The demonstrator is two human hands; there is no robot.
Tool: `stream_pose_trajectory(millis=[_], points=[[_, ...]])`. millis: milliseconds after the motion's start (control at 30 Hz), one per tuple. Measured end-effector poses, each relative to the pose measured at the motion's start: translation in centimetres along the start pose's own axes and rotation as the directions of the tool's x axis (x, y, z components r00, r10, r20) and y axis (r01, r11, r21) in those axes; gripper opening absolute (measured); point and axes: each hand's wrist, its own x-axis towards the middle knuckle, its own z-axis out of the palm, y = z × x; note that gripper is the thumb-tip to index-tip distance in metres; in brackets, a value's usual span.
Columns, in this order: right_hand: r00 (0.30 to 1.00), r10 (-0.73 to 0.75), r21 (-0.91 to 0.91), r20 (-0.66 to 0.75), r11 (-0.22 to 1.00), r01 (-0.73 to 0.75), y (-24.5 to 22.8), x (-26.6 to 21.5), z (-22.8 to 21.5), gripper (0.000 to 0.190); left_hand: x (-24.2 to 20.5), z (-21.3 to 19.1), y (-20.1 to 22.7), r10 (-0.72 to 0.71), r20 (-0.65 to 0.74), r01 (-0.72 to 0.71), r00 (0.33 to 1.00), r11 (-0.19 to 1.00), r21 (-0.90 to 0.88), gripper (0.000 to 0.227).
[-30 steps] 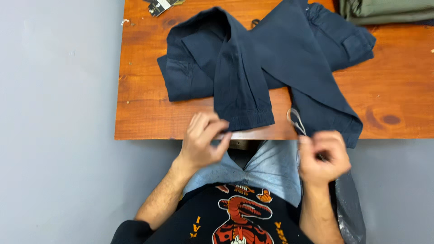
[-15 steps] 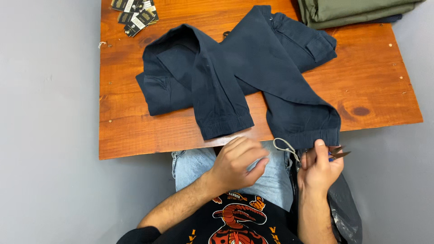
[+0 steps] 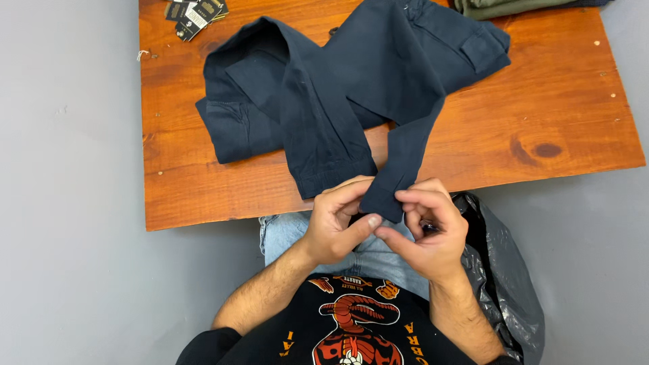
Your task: The person prepares dark shorts by using snips to remove plastic tag fasteners and loose threads from the waistband and pockets, then turns them over to check the other side.
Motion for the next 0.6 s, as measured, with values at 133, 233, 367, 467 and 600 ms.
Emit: stream_pose_trajectory(millis=[133, 233, 367, 467, 600], points=[[0.999, 0.04, -0.005, -0.002, 0.999, -0.04, 0.4, 0.0, 0.5, 0.064, 0.3, -1.1, -0.3, 0.006, 0.051, -0.001, 0.999, 0.996, -0.095, 0.048], [0.997, 0.045, 0.012, 0.063, 0.999, -0.046, 0.6, 0.0, 0.7, 0.054, 1.0, -0.5, 0.3, 0.056, 0.021, -0.058, 0.998, 0.993, 0.099, 0.049], [0.994, 0.072, 0.062, 0.084, 0.995, -0.077, 1.4, -0.3, 0.3, 0.059, 1.7, -0.5, 1.5, 0.104, 0.08, -0.118, 0.991, 0.97, 0.211, 0.058], [0.991, 0.105, 0.146, 0.088, 0.982, -0.117, 2.1, -0.4, -0.3, 0.063, 1.7, -0.7, 1.1, 0.11, 0.065, -0.122, 0.992, 0.971, 0.208, 0.054], [0.993, 0.083, 0.048, 0.083, 0.995, -0.087, 1.2, -0.4, -0.4, 0.055, 1.9, -0.3, 1.6, 0.124, 0.031, -0.128, 0.992, 0.96, 0.249, 0.036]])
